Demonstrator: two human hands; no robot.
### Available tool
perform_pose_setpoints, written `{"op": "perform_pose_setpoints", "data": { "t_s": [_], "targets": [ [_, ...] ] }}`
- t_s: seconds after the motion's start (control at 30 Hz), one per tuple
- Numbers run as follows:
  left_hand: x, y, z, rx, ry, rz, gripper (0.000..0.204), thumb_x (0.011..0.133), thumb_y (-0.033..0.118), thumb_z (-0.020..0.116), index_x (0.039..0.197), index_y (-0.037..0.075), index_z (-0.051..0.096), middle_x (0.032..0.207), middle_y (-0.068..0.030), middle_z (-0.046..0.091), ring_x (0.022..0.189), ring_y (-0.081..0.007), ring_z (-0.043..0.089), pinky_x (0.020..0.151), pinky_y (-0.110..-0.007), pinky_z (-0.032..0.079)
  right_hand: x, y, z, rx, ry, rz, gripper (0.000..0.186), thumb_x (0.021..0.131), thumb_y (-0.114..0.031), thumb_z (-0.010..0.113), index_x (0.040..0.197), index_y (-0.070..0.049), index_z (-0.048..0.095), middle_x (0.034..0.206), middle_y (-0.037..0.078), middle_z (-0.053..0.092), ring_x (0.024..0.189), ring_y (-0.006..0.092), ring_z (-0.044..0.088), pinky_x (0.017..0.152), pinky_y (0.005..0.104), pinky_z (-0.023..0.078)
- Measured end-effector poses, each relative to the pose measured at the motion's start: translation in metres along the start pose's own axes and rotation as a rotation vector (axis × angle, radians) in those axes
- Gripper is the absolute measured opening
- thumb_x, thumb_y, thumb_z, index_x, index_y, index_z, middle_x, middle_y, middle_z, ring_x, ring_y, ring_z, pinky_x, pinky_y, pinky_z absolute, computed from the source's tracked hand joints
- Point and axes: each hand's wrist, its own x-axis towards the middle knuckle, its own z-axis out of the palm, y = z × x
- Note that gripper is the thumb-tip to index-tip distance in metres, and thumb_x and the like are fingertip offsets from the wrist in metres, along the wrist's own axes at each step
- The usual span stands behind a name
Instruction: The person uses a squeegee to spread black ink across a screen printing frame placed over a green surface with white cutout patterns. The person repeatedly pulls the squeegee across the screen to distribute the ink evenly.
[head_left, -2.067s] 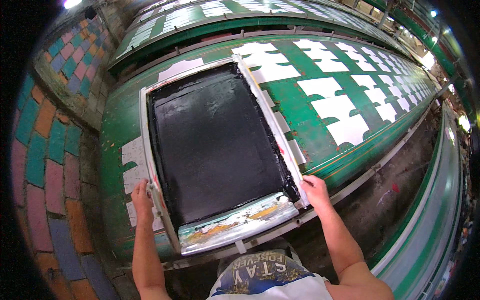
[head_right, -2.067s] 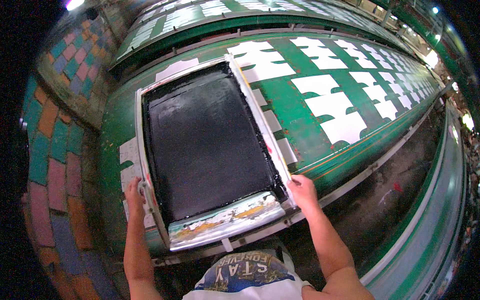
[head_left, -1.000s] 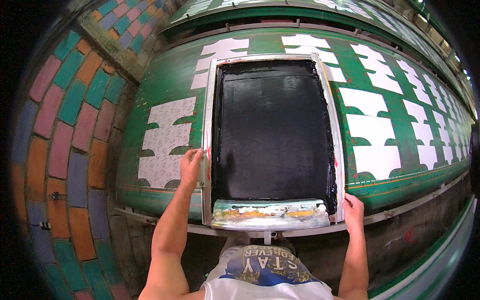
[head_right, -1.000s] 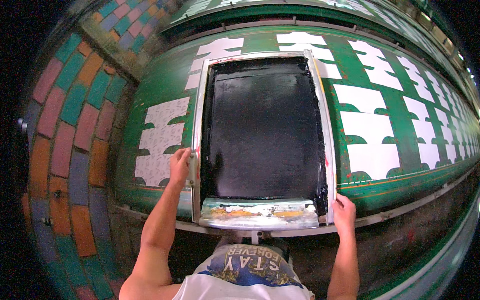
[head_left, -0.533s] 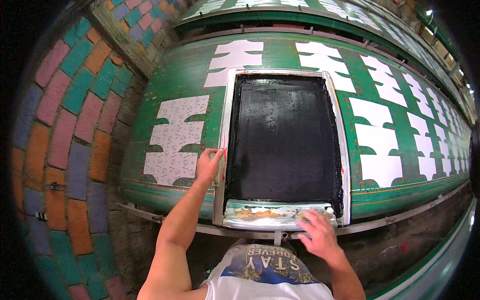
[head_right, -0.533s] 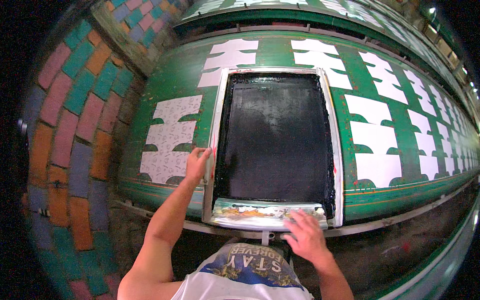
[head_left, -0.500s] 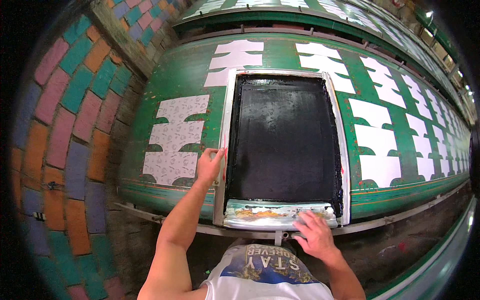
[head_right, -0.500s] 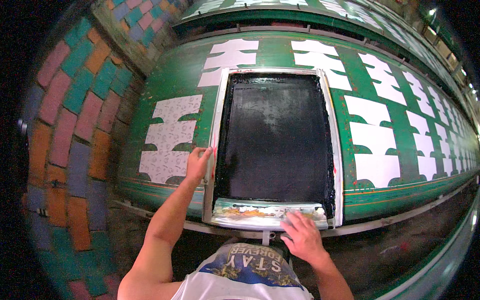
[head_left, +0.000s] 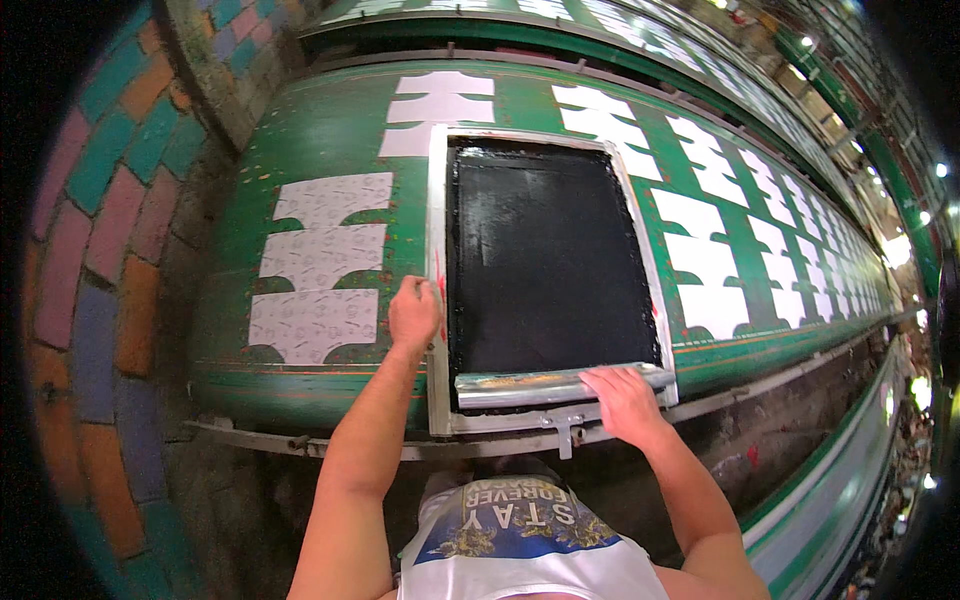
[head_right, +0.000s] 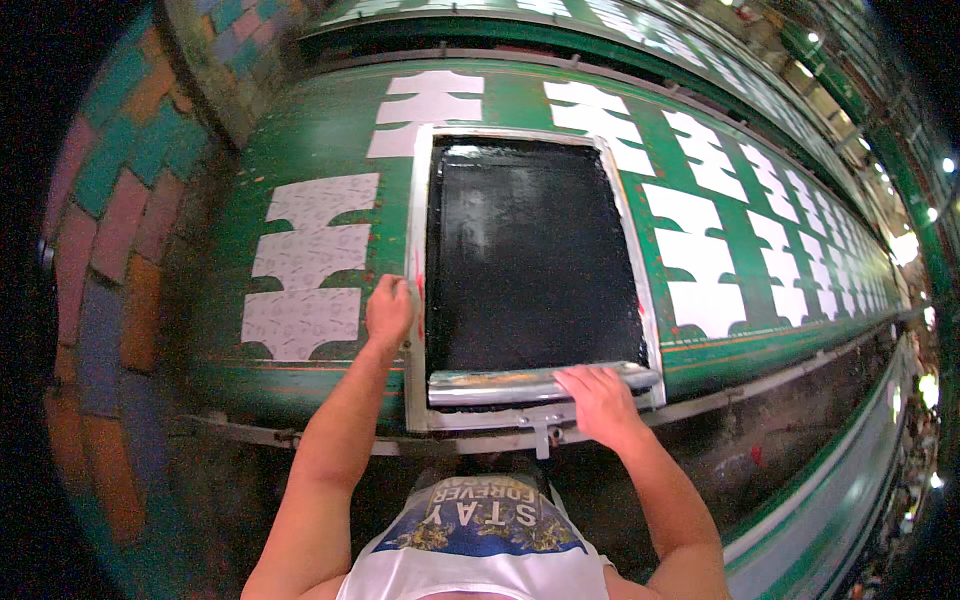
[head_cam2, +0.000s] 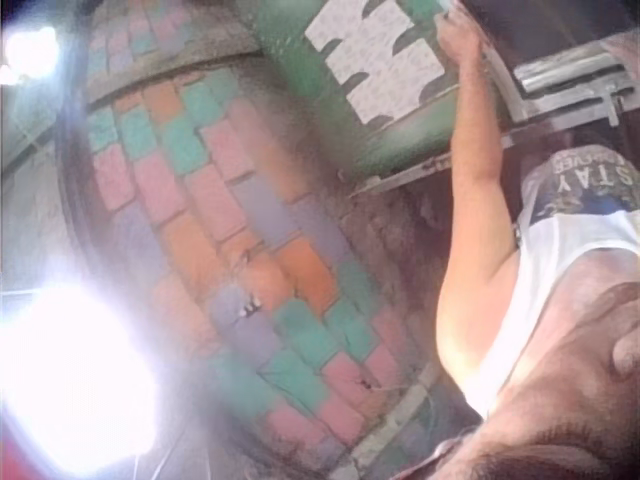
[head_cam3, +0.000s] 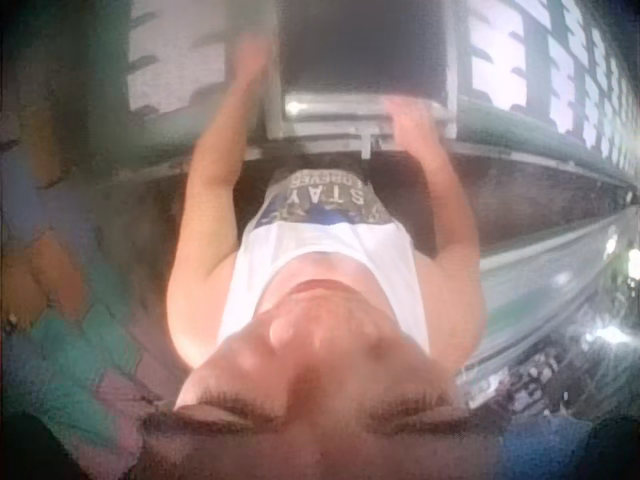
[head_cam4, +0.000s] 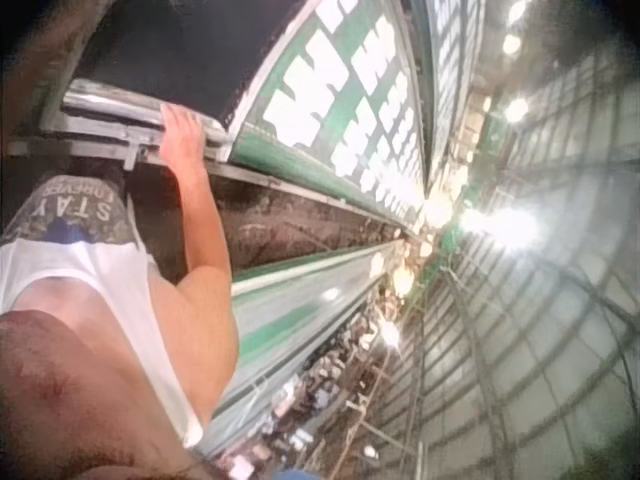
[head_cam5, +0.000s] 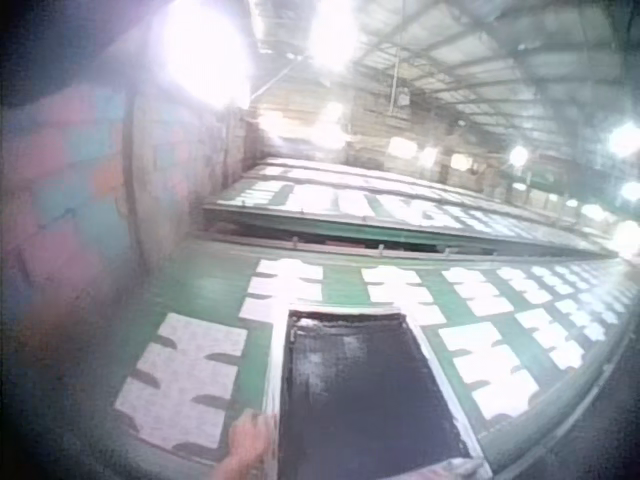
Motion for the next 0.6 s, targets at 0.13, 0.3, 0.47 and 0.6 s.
{"op": "perform_pose_setpoints", "data": {
  "t_s": [0.13, 0.3, 0.47, 0.6],
  "targets": [
    [0.003, -0.007, 0.002, 0.001, -0.042, -0.003, 0.025, 0.105, 0.020, 0.057, 0.121, 0.009, 0.072, 0.111, -0.0270, 0.077, 0.107, -0.0473, 0.073, 0.094, -0.055, 0.056, 0.024, -0.012, 0.008, -0.013, -0.093, -0.049, 0.042, 0.082, -0.001, 0.071, 0.123, -0.009, 0.075, 0.116, 0.008, 0.076, 0.112, 0.0295, 0.072, 0.096, 0.0455, 0.054],
    [0.000, 0.002, -0.003, -0.014, -0.062, -0.018, 0.024, 0.104, 0.015, 0.058, 0.123, 0.009, 0.071, 0.108, -0.0262, 0.077, 0.105, -0.0468, 0.074, 0.092, -0.055, 0.056, 0.043, 0.002, 0.000, 0.075, -0.356, 0.106, 0.038, 0.085, -0.007, 0.075, 0.122, -0.012, 0.077, 0.117, 0.010, 0.077, 0.112, 0.0346, 0.073, 0.096, 0.0499, 0.058],
    [0.001, 0.009, -0.004, 0.017, -0.067, -0.047, 0.024, 0.101, 0.013, 0.060, 0.122, 0.008, 0.070, 0.108, -0.0264, 0.077, 0.105, -0.0466, 0.074, 0.091, -0.055, 0.056, 0.108, 0.050, -0.017, 0.166, -0.773, 0.161, 0.026, 0.087, -0.020, 0.083, 0.110, -0.011, 0.076, 0.104, 0.018, 0.078, 0.107, 0.0416, 0.075, 0.094, 0.0556, 0.058],
    [0.000, 0.014, -0.002, 0.072, -0.040, -0.046, 0.024, 0.100, 0.014, 0.061, 0.121, 0.008, 0.070, 0.107, -0.0270, 0.077, 0.104, -0.0470, 0.074, 0.091, -0.055, 0.056, 0.171, 0.097, -0.015, 0.103, -0.766, 0.153, 0.036, 0.085, -0.021, 0.086, 0.119, -0.012, 0.077, 0.113, 0.016, 0.077, 0.113, 0.0404, 0.073, 0.098, 0.0520, 0.058]
  ]
}}
